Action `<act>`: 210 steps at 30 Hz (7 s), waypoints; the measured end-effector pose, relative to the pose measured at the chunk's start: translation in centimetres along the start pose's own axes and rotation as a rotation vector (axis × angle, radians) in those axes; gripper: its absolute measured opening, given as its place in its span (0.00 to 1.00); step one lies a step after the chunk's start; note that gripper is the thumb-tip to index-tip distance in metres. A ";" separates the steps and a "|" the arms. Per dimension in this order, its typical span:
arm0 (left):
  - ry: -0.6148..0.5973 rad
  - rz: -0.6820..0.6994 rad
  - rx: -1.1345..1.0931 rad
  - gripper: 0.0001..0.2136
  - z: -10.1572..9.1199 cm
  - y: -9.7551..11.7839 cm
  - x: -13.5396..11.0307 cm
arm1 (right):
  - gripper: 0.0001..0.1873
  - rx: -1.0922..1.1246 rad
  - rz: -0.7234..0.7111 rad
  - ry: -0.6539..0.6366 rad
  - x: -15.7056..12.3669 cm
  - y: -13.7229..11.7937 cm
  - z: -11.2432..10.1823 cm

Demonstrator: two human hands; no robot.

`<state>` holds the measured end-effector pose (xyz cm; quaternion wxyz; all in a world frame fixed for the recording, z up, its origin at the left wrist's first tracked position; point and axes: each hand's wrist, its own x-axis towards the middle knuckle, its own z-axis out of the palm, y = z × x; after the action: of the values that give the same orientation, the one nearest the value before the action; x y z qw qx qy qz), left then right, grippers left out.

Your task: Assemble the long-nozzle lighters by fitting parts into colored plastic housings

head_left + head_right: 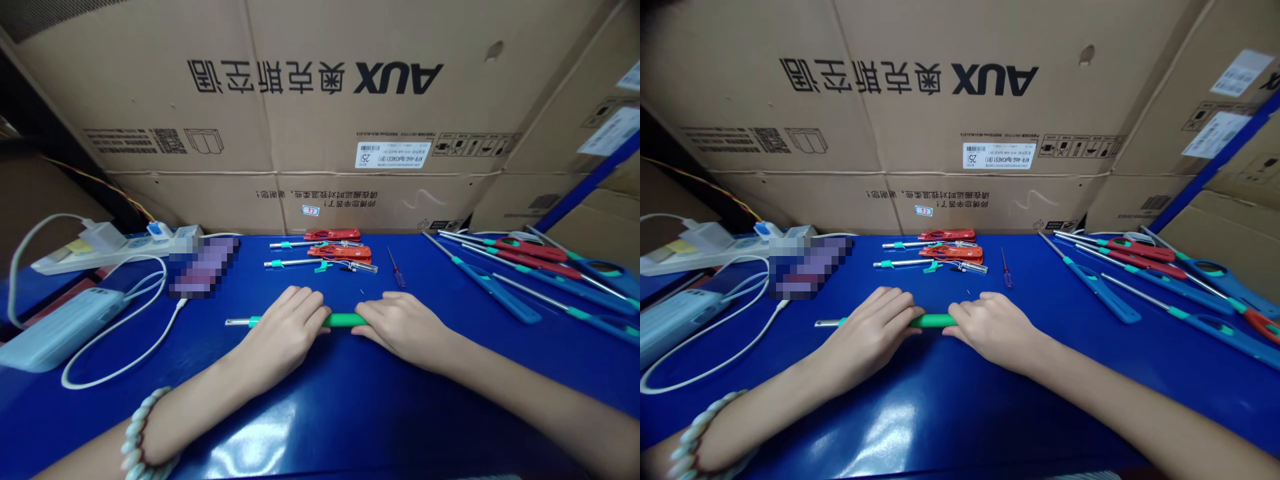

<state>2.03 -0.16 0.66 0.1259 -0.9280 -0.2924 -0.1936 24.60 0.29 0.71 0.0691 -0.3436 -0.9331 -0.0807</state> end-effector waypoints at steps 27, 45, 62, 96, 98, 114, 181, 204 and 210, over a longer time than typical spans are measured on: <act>-0.310 -0.202 0.106 0.17 -2.0 -4.3 -0.3 | 0.09 -0.139 0.185 -0.052 0.3 1.2 0.2; -0.417 -0.117 0.090 0.06 -1.5 -3.9 -0.3 | 0.08 -0.239 0.042 0.034 0.0 0.9 0.6; -0.123 0.021 0.304 0.06 0.7 0.3 0.2 | 0.09 -0.191 0.060 -0.003 -0.5 -1.5 -0.1; -0.290 -0.095 0.128 0.14 -0.5 -2.7 0.2 | 0.12 0.120 0.053 -0.035 0.0 2.6 -0.8; -0.294 -0.110 0.080 0.14 -0.8 -2.6 0.2 | 0.15 0.103 0.017 0.028 0.0 2.9 -0.5; -0.123 -0.061 -0.100 0.14 0.5 -1.8 -0.3 | 0.19 0.025 -0.115 0.203 -0.3 2.4 0.0; -0.208 -0.173 -0.146 0.12 2.8 -0.1 -0.3 | 0.07 1.017 0.246 0.088 1.4 2.9 2.7; -0.177 -0.144 -0.130 0.11 2.8 -0.1 -0.3 | 0.09 0.663 0.206 0.224 0.8 1.5 2.5; -0.166 -0.137 -0.139 0.12 2.7 -0.1 -0.3 | 0.09 0.756 0.282 0.237 0.9 1.4 3.1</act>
<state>2.53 0.77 -1.86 0.0231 -0.9251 -0.3505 -0.1443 24.61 2.56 -1.96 0.3076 -0.4067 -0.8265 0.2385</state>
